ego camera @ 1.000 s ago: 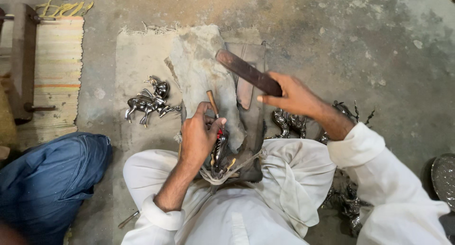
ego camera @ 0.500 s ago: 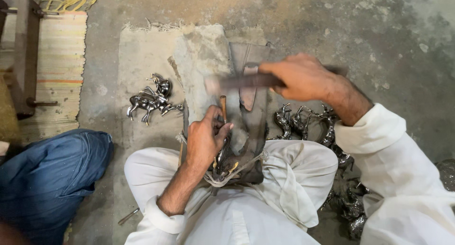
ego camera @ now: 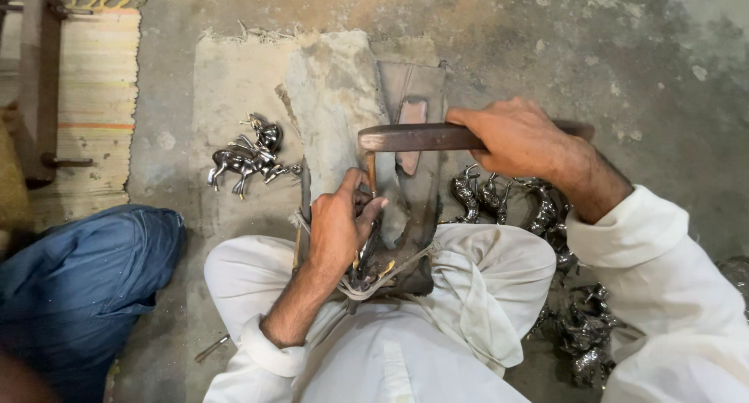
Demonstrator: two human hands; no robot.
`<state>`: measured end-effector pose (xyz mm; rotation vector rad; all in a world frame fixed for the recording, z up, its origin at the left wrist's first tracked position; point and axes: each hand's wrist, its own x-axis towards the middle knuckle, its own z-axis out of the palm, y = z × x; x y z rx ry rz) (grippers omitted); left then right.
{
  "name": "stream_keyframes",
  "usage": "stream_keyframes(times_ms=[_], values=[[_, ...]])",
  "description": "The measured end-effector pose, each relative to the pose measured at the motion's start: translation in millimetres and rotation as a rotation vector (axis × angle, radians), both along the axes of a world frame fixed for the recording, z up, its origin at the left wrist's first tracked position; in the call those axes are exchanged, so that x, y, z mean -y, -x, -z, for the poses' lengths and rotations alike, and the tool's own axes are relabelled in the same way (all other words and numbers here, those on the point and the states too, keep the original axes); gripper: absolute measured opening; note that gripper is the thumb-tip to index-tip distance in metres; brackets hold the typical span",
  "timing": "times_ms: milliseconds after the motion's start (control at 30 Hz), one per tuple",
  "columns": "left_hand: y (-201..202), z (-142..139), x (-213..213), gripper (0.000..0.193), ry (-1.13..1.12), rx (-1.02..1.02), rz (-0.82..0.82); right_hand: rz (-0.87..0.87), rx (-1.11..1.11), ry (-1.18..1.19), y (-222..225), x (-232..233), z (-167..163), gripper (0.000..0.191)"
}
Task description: The person sits on the floor and uses a hammer and chisel to shape a small metal deer figurine. They repeatedly strike the chisel against the figurine's body and legs while holding it steady on a padded block. The person occasionally repositions the figurine to access different areas.
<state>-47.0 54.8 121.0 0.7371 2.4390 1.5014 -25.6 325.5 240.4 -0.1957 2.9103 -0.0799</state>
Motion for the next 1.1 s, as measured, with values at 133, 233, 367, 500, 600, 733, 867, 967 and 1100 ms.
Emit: stream_keyframes(times_ms=[133,233,367,500,600,733,867,967,1100], values=[[0.3,-0.1,5.6,0.034,-0.007,0.121,-0.055,-0.012,-0.02,-0.056,-0.4,-1.3,-0.1,0.04],[0.4,2.6,5.6,0.034,-0.029,0.071,-0.039,0.1,-0.074,0.084,3.3,0.4,-1.8,0.036],[0.7,6.5,3.7,0.034,-0.014,-0.024,-0.037,0.095,-0.13,0.154,9.7,5.1,-5.6,0.04],[0.0,7.3,2.6,0.035,0.008,-0.022,-0.033,0.016,-0.032,-0.123,13.4,9.6,-9.4,0.043],[-1.4,5.7,2.1,0.034,0.02,0.013,-0.034,0.019,0.008,-0.064,15.5,10.6,-12.4,0.037],[-2.5,2.1,1.1,0.033,-0.021,-0.002,-0.027,0.056,-0.113,0.011,12.6,8.1,-17.2,0.04],[-5.4,-1.2,2.3,0.031,0.007,-0.004,0.005,-0.069,-0.061,-0.04,6.9,9.6,-16.2,0.04],[-6.6,-1.0,2.2,0.03,-0.041,-0.012,0.018,0.095,-0.095,0.025,0.5,10.0,-16.5,0.032],[-7.4,2.5,2.7,0.031,-0.029,-0.015,0.009,-0.055,-0.108,-0.032,-6.8,10.0,-19.0,0.047]])
